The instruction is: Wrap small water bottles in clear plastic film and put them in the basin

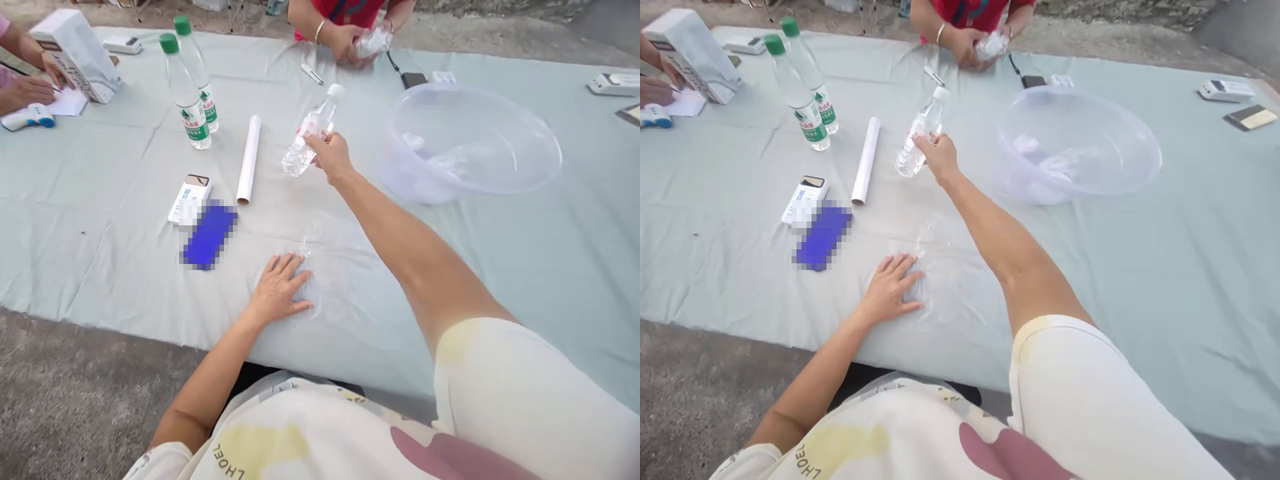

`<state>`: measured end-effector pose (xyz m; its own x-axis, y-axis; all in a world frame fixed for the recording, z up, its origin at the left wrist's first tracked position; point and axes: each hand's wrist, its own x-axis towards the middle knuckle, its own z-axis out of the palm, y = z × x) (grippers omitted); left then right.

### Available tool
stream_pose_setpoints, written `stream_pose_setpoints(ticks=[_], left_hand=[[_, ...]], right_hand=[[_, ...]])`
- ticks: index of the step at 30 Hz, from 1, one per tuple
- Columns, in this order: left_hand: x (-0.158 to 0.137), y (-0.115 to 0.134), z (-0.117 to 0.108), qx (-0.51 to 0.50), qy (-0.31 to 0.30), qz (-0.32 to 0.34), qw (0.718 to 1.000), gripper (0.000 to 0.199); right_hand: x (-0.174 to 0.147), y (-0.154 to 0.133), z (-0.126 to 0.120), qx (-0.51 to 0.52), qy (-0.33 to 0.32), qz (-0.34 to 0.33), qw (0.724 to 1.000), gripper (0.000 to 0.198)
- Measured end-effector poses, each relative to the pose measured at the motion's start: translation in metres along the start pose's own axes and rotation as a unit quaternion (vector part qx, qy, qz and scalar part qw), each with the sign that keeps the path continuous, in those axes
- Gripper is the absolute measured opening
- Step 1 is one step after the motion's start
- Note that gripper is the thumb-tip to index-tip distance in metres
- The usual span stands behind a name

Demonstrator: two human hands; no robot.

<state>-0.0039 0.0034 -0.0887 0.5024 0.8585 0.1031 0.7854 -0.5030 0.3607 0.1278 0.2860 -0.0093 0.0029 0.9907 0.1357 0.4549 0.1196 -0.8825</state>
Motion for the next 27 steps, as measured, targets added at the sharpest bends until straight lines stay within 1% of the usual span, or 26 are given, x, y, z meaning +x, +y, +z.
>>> stream_pose_setpoints(ticks=[3, 5, 6, 7, 9, 11, 14, 17, 22, 24, 27], left_hand=[[0.001, 0.000, -0.001, 0.004, -0.006, 0.003, 1.000, 0.064], [0.001, 0.001, -0.003, 0.001, -0.007, 0.001, 1.000, 0.067], [0.002, 0.001, -0.003, -0.002, -0.008, -0.002, 1.000, 0.069], [0.002, 0.002, -0.004, -0.005, -0.008, -0.007, 1.000, 0.073], [0.002, 0.003, -0.004, -0.011, -0.006, -0.016, 1.000, 0.082], [0.002, 0.005, -0.004, -0.017, 0.000, -0.021, 1.000, 0.087], [0.001, 0.006, -0.004, -0.018, 0.006, -0.025, 0.999, 0.088], [0.002, 0.007, -0.004, -0.018, 0.000, -0.028, 0.999, 0.091], [0.000, 0.010, -0.011, -0.029, -0.036, -0.034, 0.998, 0.097], [-0.004, 0.013, -0.014, -0.030, -0.033, -0.051, 0.998, 0.094], [-0.016, 0.022, -0.016, -0.017, 0.015, -0.119, 0.993, 0.080]], right_hand=[[-0.077, -0.002, -0.048, 0.074, -0.054, 0.071, 0.993, 0.038], [-0.135, -0.004, -0.073, 0.082, -0.086, 0.095, 0.988, 0.039], [-0.163, -0.004, -0.081, 0.075, -0.106, 0.105, 0.986, 0.039], [-0.189, -0.002, -0.087, 0.060, -0.120, 0.118, 0.984, 0.039], [-0.230, 0.003, -0.091, 0.005, -0.121, 0.155, 0.980, 0.040], [-0.255, 0.008, -0.086, -0.063, -0.111, 0.188, 0.974, 0.043], [-0.267, 0.010, -0.075, -0.153, -0.097, 0.203, 0.962, 0.049], [-0.264, 0.006, -0.067, -0.207, -0.088, 0.192, 0.955, 0.053], [-0.255, 0.006, -0.057, -0.265, -0.096, 0.179, 0.943, 0.049], [-0.255, 0.008, -0.054, -0.279, -0.100, 0.176, 0.939, 0.049], [-0.256, 0.010, -0.056, -0.272, -0.113, 0.164, 0.941, 0.054]])
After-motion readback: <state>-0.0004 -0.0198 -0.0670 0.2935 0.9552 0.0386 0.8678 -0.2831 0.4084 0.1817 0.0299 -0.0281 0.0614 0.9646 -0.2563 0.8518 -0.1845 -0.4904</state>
